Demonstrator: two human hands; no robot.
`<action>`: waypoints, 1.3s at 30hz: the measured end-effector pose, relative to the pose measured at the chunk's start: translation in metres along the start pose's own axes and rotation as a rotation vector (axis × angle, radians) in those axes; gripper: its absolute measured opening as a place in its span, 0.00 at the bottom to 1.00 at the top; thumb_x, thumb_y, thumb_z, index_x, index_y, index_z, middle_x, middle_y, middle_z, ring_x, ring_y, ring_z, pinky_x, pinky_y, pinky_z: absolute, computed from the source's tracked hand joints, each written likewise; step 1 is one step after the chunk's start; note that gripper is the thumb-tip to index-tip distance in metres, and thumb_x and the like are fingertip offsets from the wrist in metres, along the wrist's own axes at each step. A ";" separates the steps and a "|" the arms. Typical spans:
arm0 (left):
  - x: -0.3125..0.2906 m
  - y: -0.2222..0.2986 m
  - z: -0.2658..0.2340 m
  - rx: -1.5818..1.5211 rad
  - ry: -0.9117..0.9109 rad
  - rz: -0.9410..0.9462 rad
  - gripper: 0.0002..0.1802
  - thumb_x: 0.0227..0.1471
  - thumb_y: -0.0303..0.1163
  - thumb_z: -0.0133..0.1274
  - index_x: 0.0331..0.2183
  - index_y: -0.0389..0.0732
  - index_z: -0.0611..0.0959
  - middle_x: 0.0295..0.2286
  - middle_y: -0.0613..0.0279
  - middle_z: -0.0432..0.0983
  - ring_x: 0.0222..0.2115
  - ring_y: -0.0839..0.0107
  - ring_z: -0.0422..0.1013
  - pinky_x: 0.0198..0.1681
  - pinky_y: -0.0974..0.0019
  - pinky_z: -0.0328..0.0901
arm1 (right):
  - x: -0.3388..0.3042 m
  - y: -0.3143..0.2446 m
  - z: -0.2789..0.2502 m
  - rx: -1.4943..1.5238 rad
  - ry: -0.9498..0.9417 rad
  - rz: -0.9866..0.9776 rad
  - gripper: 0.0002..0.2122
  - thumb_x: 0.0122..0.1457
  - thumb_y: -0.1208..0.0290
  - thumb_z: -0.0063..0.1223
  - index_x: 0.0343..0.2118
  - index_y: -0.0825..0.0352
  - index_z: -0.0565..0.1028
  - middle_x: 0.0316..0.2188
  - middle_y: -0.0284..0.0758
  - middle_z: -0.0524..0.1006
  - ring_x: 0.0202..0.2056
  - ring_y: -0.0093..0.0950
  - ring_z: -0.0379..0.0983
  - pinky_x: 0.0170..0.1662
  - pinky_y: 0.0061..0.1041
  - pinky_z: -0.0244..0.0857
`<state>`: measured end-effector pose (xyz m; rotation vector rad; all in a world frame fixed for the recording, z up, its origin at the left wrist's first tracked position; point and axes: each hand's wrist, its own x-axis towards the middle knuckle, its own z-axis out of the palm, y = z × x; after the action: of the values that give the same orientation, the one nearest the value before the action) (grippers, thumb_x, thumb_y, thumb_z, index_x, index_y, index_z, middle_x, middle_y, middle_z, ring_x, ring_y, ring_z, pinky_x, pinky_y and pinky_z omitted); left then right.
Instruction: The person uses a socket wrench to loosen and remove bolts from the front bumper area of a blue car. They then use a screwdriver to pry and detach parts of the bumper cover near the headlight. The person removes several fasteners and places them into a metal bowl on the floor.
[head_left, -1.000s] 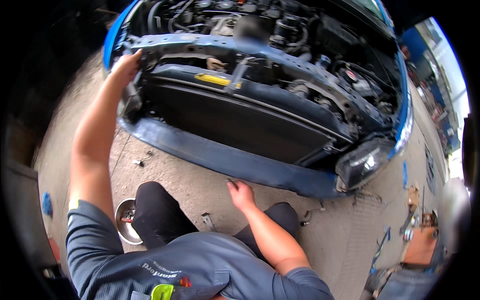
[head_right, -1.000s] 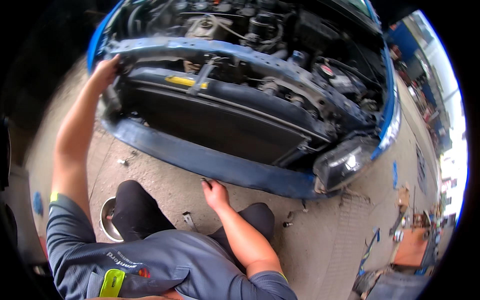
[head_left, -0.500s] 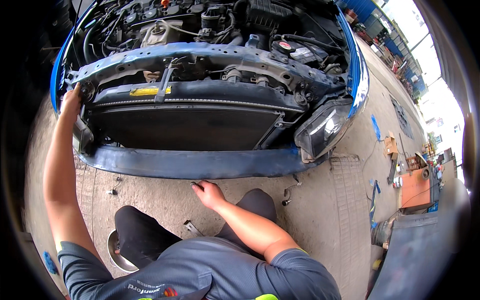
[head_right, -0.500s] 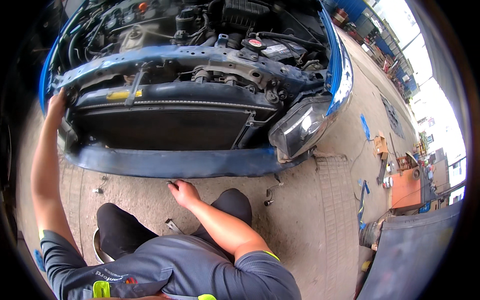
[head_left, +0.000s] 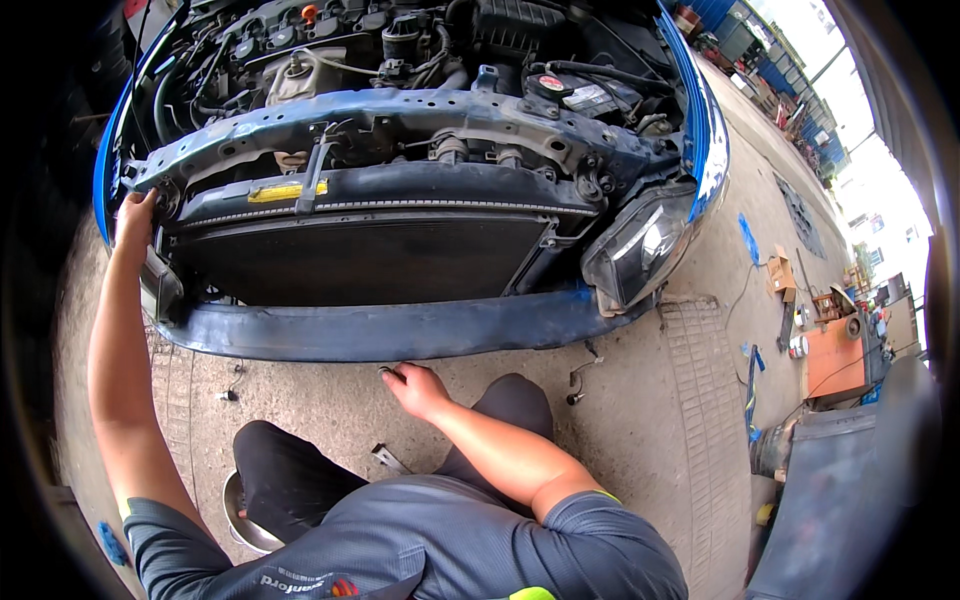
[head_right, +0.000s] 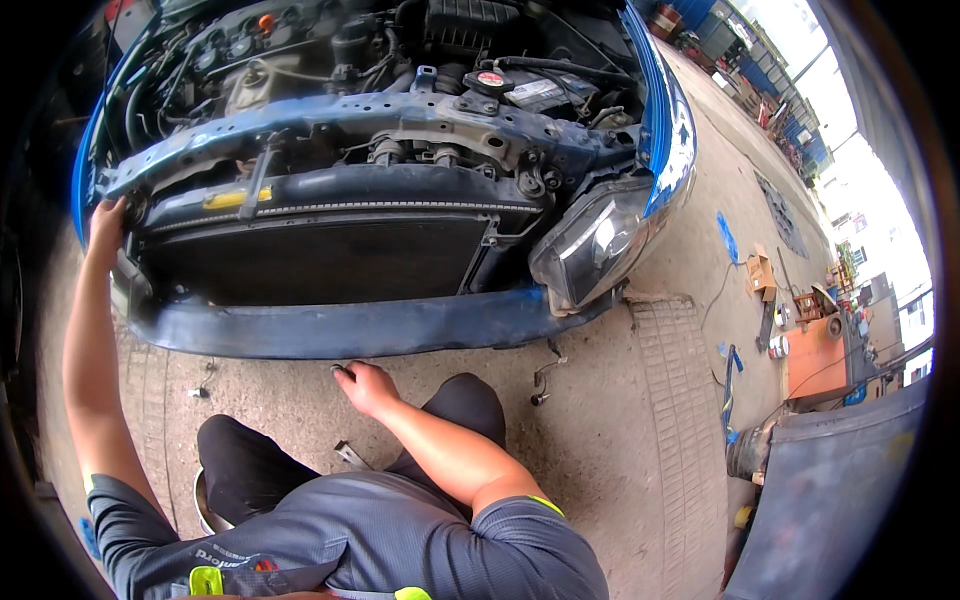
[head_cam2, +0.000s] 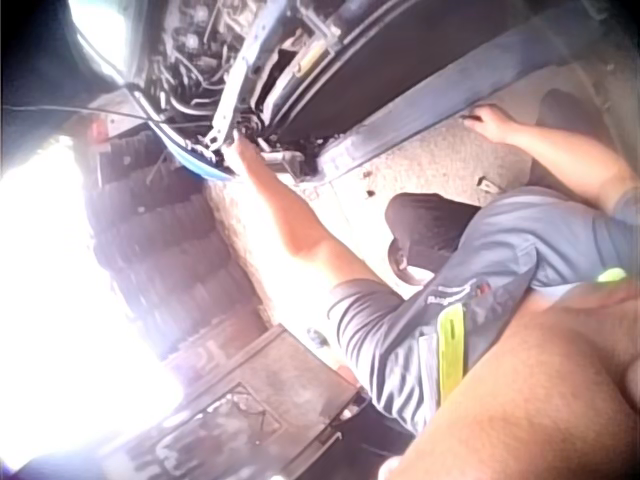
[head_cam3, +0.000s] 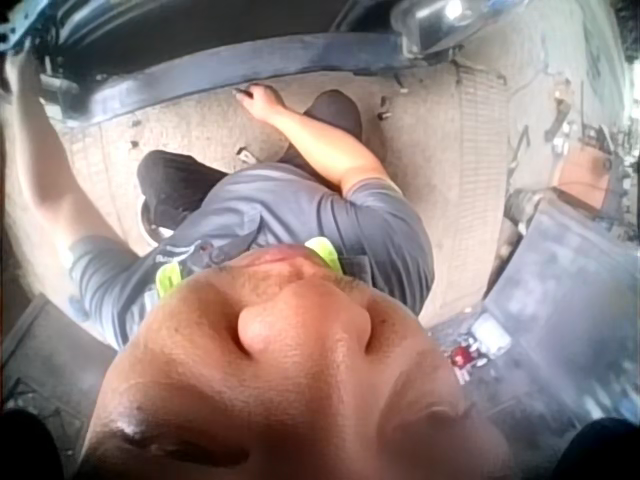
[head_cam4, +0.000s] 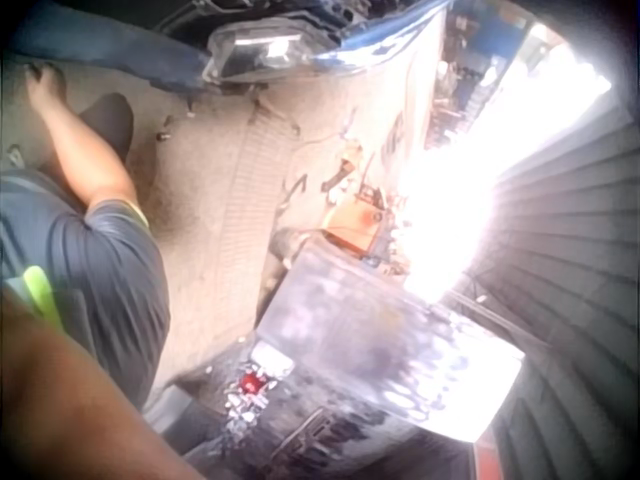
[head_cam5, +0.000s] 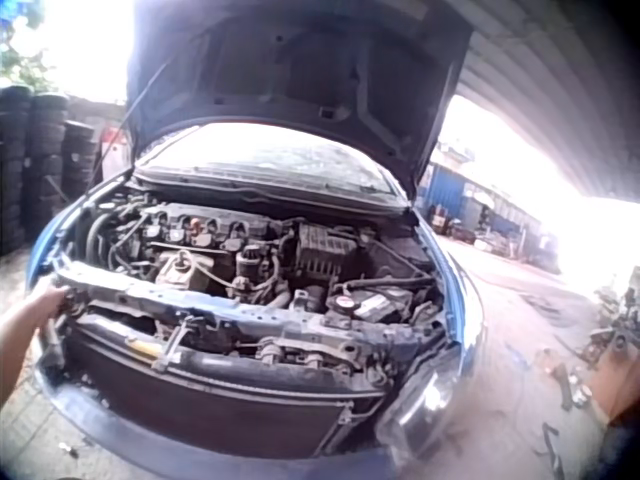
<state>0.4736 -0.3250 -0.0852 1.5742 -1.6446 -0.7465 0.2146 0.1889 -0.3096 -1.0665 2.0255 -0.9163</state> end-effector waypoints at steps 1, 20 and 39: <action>-0.001 -0.002 -0.003 0.017 0.048 0.049 0.22 0.62 0.55 0.51 0.27 0.48 0.75 0.15 0.76 0.58 0.10 0.80 0.51 0.12 0.70 0.43 | 0.000 -0.003 0.000 0.000 -0.018 0.006 0.20 0.63 0.51 0.53 0.37 0.68 0.80 0.34 0.47 0.81 0.39 0.48 0.78 0.42 0.42 0.71; 0.010 -0.010 -0.019 -0.137 -0.068 -0.105 0.20 0.62 0.51 0.53 0.27 0.47 0.73 0.16 0.76 0.60 0.10 0.80 0.51 0.11 0.70 0.44 | 0.000 -0.005 0.002 0.006 -0.021 -0.014 0.20 0.63 0.50 0.53 0.36 0.67 0.80 0.33 0.47 0.82 0.38 0.48 0.79 0.42 0.42 0.71; 0.004 -0.007 -0.017 -0.239 -0.072 -0.112 0.20 0.63 0.52 0.53 0.28 0.48 0.74 0.15 0.75 0.60 0.09 0.80 0.50 0.11 0.71 0.43 | 0.001 -0.002 0.002 -0.008 -0.052 0.023 0.21 0.63 0.49 0.52 0.36 0.67 0.79 0.33 0.46 0.82 0.39 0.48 0.79 0.42 0.43 0.71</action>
<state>0.4917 -0.3284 -0.0809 1.4915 -1.4647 -1.0293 0.2164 0.1861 -0.3090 -1.0588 1.9967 -0.8609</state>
